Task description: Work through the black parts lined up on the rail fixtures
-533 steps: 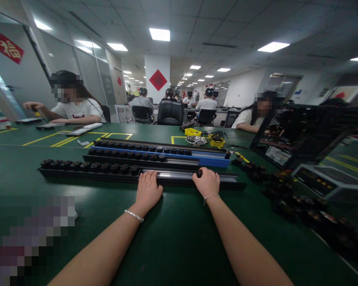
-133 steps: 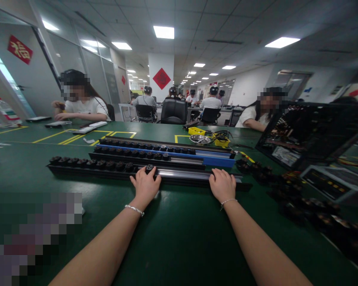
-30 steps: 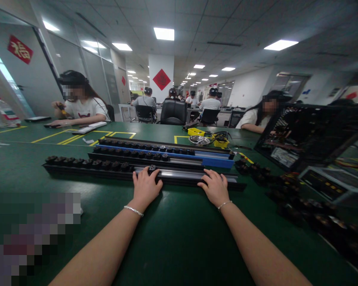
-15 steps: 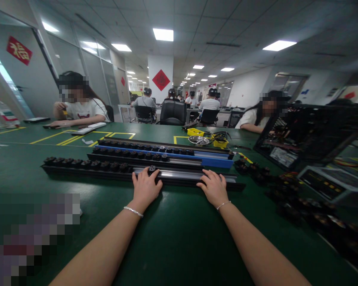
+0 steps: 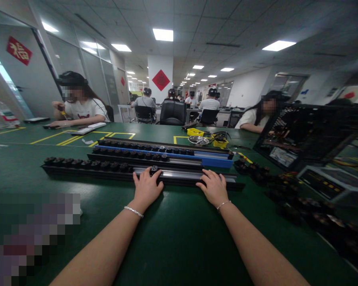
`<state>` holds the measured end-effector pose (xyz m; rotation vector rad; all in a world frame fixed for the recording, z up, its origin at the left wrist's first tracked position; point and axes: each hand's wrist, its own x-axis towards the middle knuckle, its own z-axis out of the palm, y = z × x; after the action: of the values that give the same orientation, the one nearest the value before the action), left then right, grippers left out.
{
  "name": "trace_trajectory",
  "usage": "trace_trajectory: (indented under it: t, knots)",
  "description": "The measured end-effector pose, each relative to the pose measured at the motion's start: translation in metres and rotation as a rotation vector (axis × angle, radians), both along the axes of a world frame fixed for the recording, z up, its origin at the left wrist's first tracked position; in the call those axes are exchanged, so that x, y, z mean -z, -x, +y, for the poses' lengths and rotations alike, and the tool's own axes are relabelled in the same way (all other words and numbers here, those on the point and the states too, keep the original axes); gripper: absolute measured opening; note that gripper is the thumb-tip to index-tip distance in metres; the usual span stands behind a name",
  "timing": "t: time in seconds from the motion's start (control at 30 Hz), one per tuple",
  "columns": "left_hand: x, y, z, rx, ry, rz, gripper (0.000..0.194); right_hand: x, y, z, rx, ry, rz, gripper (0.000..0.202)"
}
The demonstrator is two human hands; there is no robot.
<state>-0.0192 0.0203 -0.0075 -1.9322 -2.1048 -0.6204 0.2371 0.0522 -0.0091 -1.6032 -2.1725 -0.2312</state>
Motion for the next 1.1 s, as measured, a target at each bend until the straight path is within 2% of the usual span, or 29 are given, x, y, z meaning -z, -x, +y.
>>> trace_trajectory:
  t: [1.1]
  knots:
    - [-0.0031,-0.0040,-0.0026,0.059,0.028,-0.003,0.048,-0.0002,0.0006,-0.0008,-0.002,-0.028,0.031,0.021]
